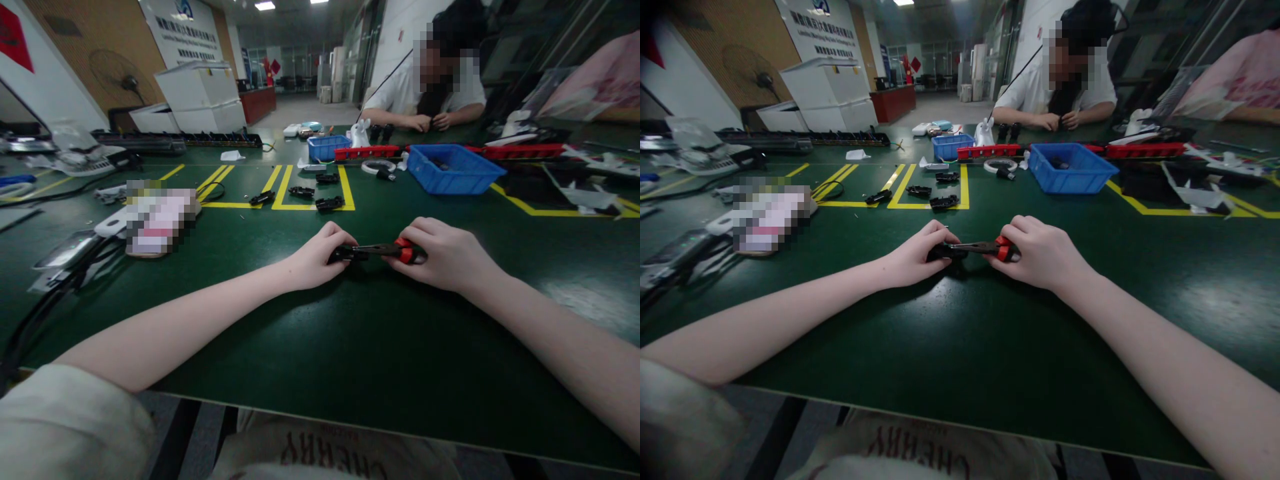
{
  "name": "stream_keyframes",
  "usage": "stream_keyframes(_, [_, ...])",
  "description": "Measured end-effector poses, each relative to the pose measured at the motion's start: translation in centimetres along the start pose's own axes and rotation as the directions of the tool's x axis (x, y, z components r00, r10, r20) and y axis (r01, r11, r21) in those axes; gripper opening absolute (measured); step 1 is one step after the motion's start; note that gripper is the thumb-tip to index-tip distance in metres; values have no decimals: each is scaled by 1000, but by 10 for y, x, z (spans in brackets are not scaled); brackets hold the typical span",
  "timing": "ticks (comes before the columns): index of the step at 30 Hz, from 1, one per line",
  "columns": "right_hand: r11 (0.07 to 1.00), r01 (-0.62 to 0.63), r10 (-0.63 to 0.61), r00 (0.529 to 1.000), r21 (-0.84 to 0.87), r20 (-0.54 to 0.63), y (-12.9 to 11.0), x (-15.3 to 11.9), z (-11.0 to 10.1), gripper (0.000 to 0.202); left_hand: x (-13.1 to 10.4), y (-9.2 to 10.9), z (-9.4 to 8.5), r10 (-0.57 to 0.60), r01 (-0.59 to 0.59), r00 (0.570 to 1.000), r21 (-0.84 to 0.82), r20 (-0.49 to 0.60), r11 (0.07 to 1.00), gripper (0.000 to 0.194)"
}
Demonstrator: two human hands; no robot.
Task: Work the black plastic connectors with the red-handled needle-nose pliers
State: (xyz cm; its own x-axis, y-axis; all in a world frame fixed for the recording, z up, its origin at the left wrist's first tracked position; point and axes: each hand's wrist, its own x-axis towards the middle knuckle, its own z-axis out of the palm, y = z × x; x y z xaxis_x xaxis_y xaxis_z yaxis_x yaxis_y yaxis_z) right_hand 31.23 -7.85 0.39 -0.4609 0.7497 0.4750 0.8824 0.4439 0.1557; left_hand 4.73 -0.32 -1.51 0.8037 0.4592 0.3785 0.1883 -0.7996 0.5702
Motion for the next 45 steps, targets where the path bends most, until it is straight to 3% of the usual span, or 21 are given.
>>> stream_keyframes(8, [998, 1, 0, 1000, 58, -17, -7, 0, -2, 29, 2, 0, 4, 26, -27, 999, 34, 22, 999, 28])
stream_keyframes(19, [995, -14, 11, 999, 94, 33, -7, 0, -3, 27, 0, 9, 1, -40, 35, 995, 46, 91, 998, 38])
stream_keyframes(45, [996, 8, -16, 996, 91, 88, -6, 2, -3, 27, 0, 9, 0, -54, 47, 995, 83, 84, 995, 37])
